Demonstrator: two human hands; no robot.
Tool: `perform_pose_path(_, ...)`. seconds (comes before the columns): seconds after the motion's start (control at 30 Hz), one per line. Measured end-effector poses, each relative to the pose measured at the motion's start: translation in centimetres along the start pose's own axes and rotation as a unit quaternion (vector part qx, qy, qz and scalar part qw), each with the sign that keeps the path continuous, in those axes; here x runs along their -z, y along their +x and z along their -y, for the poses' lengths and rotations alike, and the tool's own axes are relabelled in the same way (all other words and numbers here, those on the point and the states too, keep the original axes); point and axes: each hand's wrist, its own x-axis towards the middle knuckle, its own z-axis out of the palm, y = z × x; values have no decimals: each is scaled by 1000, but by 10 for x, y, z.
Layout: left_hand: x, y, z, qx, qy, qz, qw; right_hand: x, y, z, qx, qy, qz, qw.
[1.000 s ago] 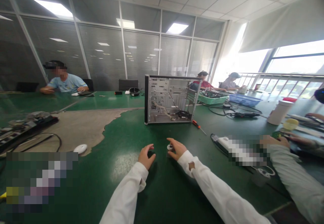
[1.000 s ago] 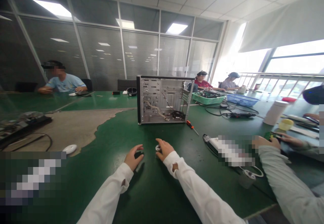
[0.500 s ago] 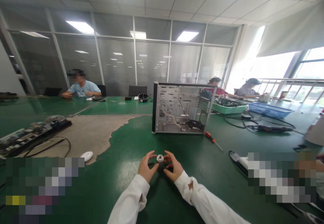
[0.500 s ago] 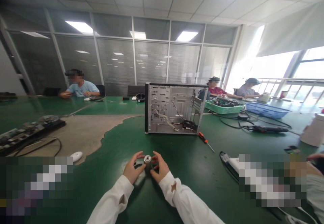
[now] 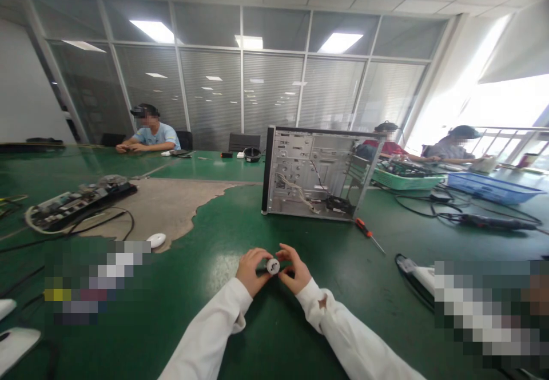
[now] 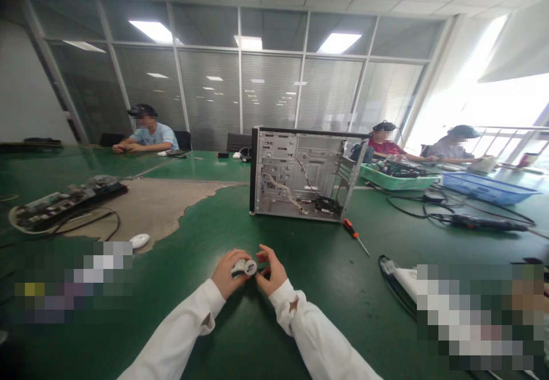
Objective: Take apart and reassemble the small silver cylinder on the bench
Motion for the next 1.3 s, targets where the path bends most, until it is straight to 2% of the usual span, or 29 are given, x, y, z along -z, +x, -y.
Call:
perform_pose_path(0.23, -2, -4, -8, -23, 26, 6, 999, 3, -1, 6, -3, -16, 6, 1000)
perform_pose_path(0.43, -1, -4, -8, -17, -31, -13, 999, 3, -2, 12, 7, -29, 3, 1000)
perform_pose_path(0.57, -2, -4, -4, 13, -84, -26, 996, 5, -6, 26, 63, -41, 26, 997)
perform_pose_path(0.7, -2, -5, -2, 41, -122, -28, 991, 7, -10, 48, 129, -104, 70, 984)
perform_pose_path(0.83, -2, -4, -1, 57, -143, -25, 988, 8, -12, 60, 154, -142, 86, 974)
perform_pose_path(1.07, -7, -6, 5, 86, -172, -16, 981, 8, -11, 59, 140, -141, 87, 976)
perform_pose_path(1.3, -13, -7, 5, 124, -268, 28, 955, 3, -10, 39, 126, -126, 73, 981)
